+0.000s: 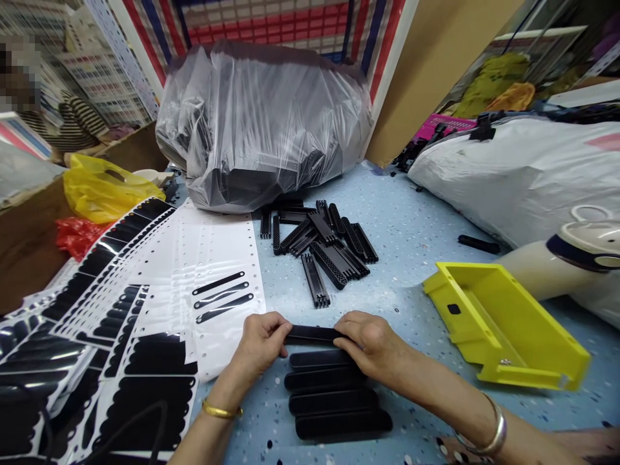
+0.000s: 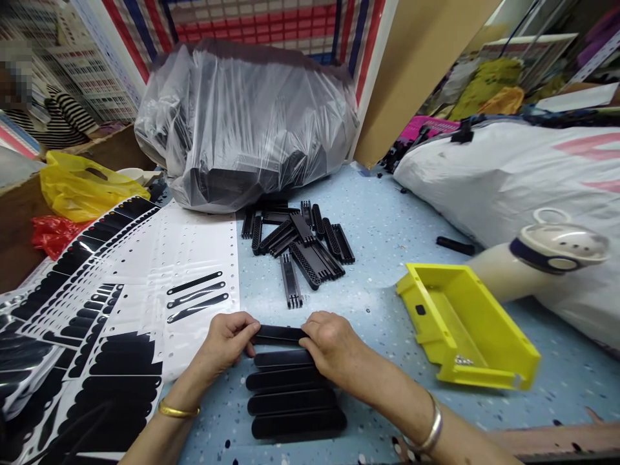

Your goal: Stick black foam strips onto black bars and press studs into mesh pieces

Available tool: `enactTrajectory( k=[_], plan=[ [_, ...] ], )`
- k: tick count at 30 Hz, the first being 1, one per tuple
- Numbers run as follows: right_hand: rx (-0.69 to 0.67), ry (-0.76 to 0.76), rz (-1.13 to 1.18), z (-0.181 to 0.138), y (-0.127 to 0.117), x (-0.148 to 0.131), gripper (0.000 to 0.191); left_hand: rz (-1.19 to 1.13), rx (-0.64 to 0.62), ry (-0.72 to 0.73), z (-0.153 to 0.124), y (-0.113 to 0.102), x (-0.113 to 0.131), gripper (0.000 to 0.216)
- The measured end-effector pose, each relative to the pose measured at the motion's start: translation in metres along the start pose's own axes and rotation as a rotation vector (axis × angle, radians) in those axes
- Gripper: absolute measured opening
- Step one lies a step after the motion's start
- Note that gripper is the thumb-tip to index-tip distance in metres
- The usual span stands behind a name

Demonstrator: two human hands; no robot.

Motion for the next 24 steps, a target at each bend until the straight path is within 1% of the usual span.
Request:
enactTrajectory(
  k=[8, 12, 17, 24],
  plan=[
    [0.043, -0.022, 0.064, -0.005, 0.001, 0.009, 0.013, -0.061, -0.009, -0.121, 0.001, 0.002, -0.012, 0.023],
    [0.084, -0.056, 0.1, -0.006, -0.002, 0.009, 0.013, -0.083, -0.011, -0.106, 0.0, 0.002, -0.008, 0.024],
    [0.091, -0.025, 0.204, -0.007, -0.001, 0.017, 0.015, -0.098, -0.012, -0.105, -0.001, 0.002, -0.007, 0.028],
    [0.103, -0.037, 0.239, -0.011, 0.001, 0.022, 0.021, -0.108, -0.022, -0.088, 0.0, 0.002, -0.008, 0.035]
  ],
)
Point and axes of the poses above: each hand's wrist, its own z-axis towards the middle knuckle, its own y-axis out of the palm, x = y × z, the point moved 9 cm from there along z, towards the middle knuckle, and after that the axes turned 2 degrees about x, right-handed, at the moved point
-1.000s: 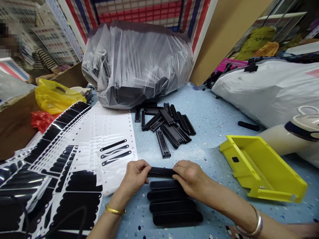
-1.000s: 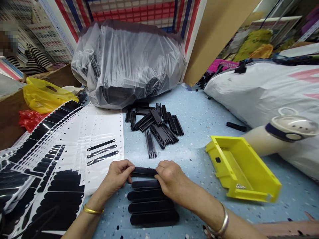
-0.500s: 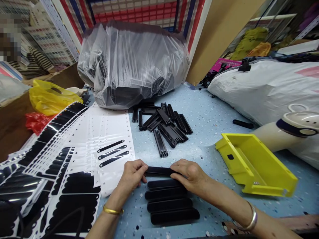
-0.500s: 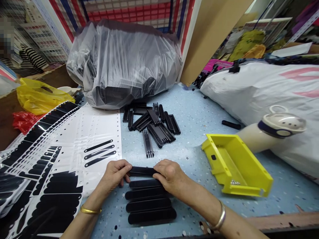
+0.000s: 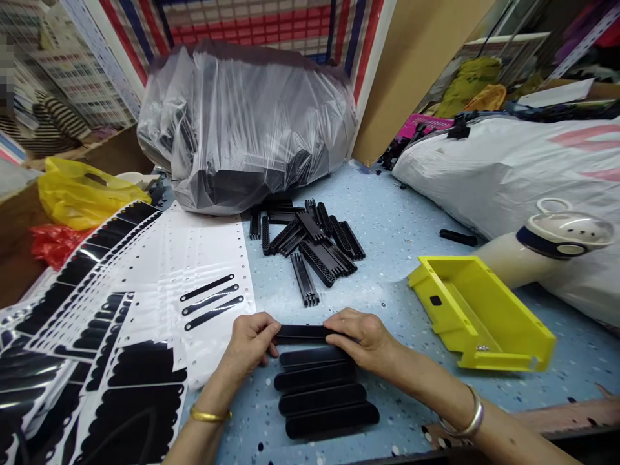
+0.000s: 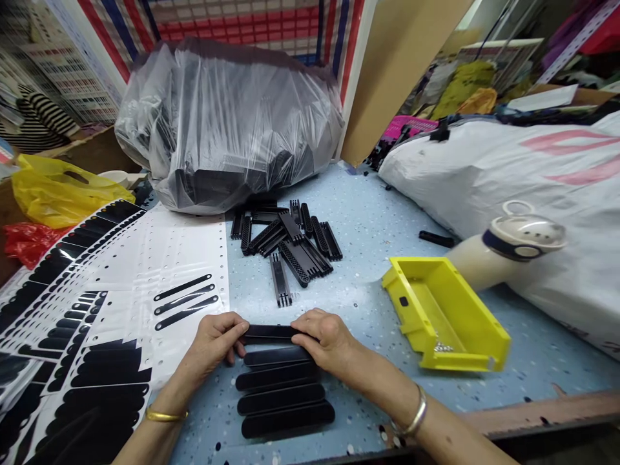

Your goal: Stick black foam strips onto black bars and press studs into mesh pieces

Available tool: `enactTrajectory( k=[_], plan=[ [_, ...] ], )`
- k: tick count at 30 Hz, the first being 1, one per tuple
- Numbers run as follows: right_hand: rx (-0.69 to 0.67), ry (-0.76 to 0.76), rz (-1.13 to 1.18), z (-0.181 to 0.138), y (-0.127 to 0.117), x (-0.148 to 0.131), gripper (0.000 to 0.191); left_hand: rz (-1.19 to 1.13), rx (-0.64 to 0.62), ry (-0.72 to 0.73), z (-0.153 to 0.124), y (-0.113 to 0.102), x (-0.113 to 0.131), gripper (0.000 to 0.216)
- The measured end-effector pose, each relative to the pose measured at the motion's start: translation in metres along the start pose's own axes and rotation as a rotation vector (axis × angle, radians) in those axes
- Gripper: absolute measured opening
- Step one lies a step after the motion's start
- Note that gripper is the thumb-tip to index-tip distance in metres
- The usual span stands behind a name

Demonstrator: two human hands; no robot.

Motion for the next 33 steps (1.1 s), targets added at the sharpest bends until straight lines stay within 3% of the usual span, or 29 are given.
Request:
enactTrajectory(
  k=[11, 17, 20, 23, 26, 29, 33],
  plan=[
    [0.028, 0.118, 0.071, 0.005, 0.001, 0.013, 0.025, 0.052, -0.001, -0.007, 0.0, 0.0, -0.001, 0.037],
    [0.272, 0.226, -0.032, -0.003, -0.045, 0.026, 0.024, 0.174, 0.01, 0.048, -0.001, 0.0, 0.002, 0.032],
    [0.266, 0.321, -0.087, -0.011, -0.053, 0.031, 0.025, 0.251, 0.014, 0.16, -0.002, 0.001, 0.012, 0.03],
    [0.148, 0.407, -0.036, -0.017, -0.038, 0.035, 0.026, 0.414, 0.055, 0.338, -0.007, 0.001, 0.025, 0.032],
    [0.108, 0.407, -0.047, -0.022, -0.031, 0.033, 0.025, 0.581, 0.214, 0.599, -0.021, -0.006, 0.046, 0.026],
    [0.104, 0.352, -0.228, -0.031, -0.038, 0.03, 0.019, 0.648, 0.34, 0.849, -0.043, -0.007, 0.067, 0.022],
    [0.046, 0.366, -0.484, -0.052, -0.042, 0.038, 0.017, 0.691, 0.258, 0.978, -0.056, 0.022, 0.088, 0.013]
  ],
)
Point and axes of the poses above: each hand's wrist, its own z-axis towards the middle knuckle, its own y-axis out of the palm, x = y × z, the point moved 9 cm from there along z, towards the middle knuckle, and after that the axes turned 2 degrees about x, right-handed, at the moved point
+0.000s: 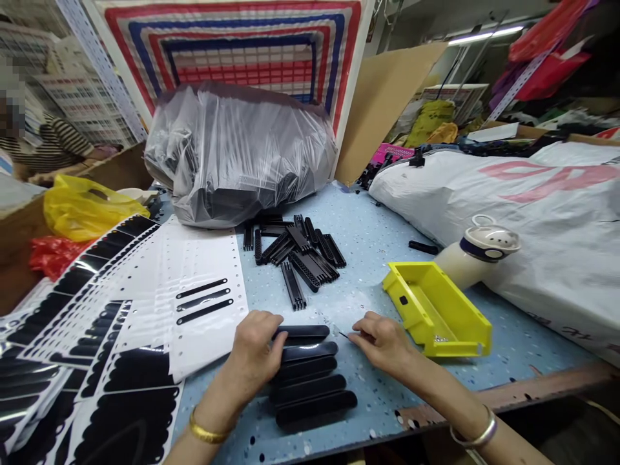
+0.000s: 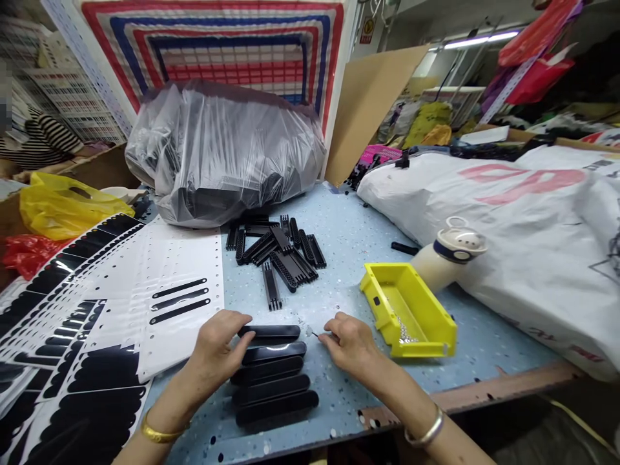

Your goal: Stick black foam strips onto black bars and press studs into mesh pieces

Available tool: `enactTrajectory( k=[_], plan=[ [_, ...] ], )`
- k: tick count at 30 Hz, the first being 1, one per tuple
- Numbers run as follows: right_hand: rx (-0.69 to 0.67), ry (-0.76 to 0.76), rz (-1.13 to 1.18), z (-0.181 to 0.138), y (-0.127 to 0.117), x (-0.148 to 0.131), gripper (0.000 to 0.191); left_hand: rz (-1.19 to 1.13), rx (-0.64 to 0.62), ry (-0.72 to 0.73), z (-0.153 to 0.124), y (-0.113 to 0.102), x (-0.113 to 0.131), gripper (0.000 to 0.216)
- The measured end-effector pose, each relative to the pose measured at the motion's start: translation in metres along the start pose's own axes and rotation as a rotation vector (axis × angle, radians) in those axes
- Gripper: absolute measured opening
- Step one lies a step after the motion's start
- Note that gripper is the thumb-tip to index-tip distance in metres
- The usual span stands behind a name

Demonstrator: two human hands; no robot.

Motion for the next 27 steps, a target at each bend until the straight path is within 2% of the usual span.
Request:
enactTrajectory(
  k=[4, 7, 9, 12, 15, 19, 24, 27],
  plan=[
    [0.001, -0.025, -0.133, -0.01, 0.01, 0.003, 0.018, -0.026, -0.246, -0.034, 0.016, 0.044, 0.022, 0.011],
    [0.021, -0.045, -0.124, -0.01, 0.013, 0.001, 0.026, 0.019, -0.42, -0.093, 0.022, 0.074, 0.024, 0.011],
    [0.03, -0.061, -0.1, -0.009, 0.012, -0.001, 0.029, 0.047, -0.5, -0.12, 0.023, 0.084, 0.022, 0.011],
    [0.101, -0.082, -0.037, -0.007, 0.002, -0.003, 0.023, 0.055, -0.574, -0.162, 0.022, 0.089, 0.014, 0.014],
    [0.172, -0.08, 0.169, 0.0, -0.003, -0.009, 0.017, 0.051, -0.599, -0.225, 0.019, 0.085, 0.004, 0.021],
    [0.03, -0.016, 0.5, 0.02, 0.017, -0.022, 0.019, 0.041, -0.632, -0.248, 0.016, 0.085, -0.001, 0.018],
    [-0.098, -0.069, 0.472, 0.036, 0.03, -0.037, 0.018, 0.001, -0.629, -0.205, 0.017, 0.088, 0.0, 0.005],
    [-0.088, -0.132, 0.391, 0.036, 0.032, -0.04, 0.023, -0.018, -0.619, -0.209, 0.017, 0.089, -0.002, 0.004]
  ],
)
Point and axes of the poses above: each hand's wrist, its own z-axis towards the middle knuckle, its own y-axis out of the palm, x = y × z, the point moved 9 cm from there along z, towards the middle knuckle, and after that the axes turned 2 degrees about x, right-handed, at the moved point
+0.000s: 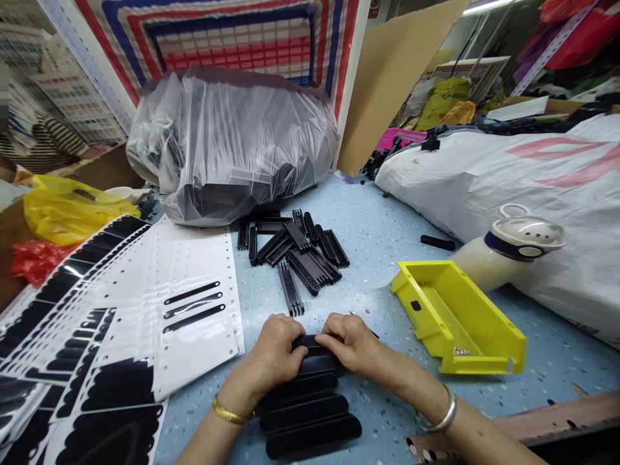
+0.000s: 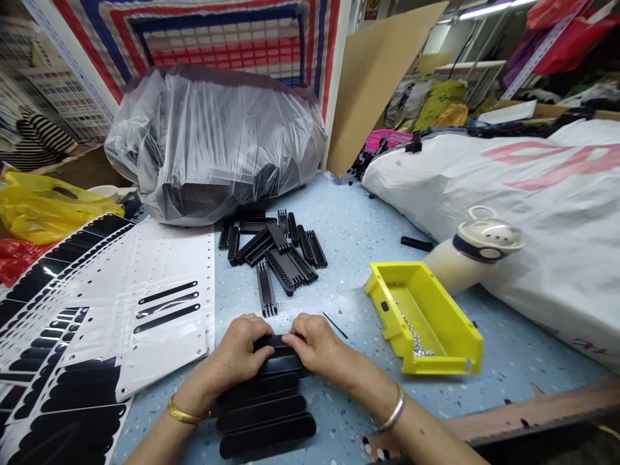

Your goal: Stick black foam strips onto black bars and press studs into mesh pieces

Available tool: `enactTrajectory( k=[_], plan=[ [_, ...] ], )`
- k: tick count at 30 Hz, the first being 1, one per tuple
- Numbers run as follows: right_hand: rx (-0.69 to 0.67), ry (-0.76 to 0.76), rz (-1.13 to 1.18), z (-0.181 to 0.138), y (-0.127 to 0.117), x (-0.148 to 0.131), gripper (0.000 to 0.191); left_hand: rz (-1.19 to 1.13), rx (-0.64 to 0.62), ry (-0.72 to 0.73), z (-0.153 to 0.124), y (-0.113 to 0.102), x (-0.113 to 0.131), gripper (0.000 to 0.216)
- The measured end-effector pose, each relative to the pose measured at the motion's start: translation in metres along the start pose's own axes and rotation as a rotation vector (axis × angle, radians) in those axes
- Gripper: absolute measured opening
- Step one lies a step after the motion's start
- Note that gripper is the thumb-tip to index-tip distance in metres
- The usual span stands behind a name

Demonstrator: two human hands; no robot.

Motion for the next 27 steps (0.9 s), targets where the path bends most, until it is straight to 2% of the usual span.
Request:
enactTrajectory(
  k=[3, 8, 12, 14, 18, 22, 27],
  plan=[
    [0.059, -0.034, -0.071, -0.003, 0.004, 0.0, 0.027, -0.028, 0.01, 0.001, 0.0, 0.0, -0.001, 0.004],
    [0.12, -0.009, -0.086, -0.001, 0.008, 0.005, 0.031, -0.05, 0.043, 0.023, -0.001, 0.0, -0.002, 0.006],
    [0.157, 0.045, -0.062, 0.005, -0.007, 0.009, 0.041, -0.073, 0.048, 0.018, -0.001, 0.001, -0.004, 0.007],
    [0.17, 0.061, -0.05, 0.006, -0.015, 0.006, 0.039, -0.078, 0.044, 0.018, -0.001, 0.002, -0.005, 0.006],
    [0.089, 0.078, -0.039, 0.006, -0.011, -0.006, 0.019, -0.076, 0.068, -0.027, -0.001, -0.001, -0.01, 0.006],
    [-0.009, 0.151, 0.0, 0.01, 0.002, -0.006, 0.022, -0.135, 0.067, -0.08, -0.001, -0.001, -0.015, 0.01],
    [0.011, 0.126, -0.028, 0.014, 0.005, -0.006, 0.031, -0.15, 0.084, -0.082, -0.001, -0.002, -0.017, 0.002]
  ],
)
Point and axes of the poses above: each hand's wrist, its own z-axis towards the middle knuckle, its own y-axis out of the palm, x = y × z, the point moved 9 cm from there along z, towards the middle knuckle, and after that the axes turned 2 degrees about x, right-handed, at the moved point
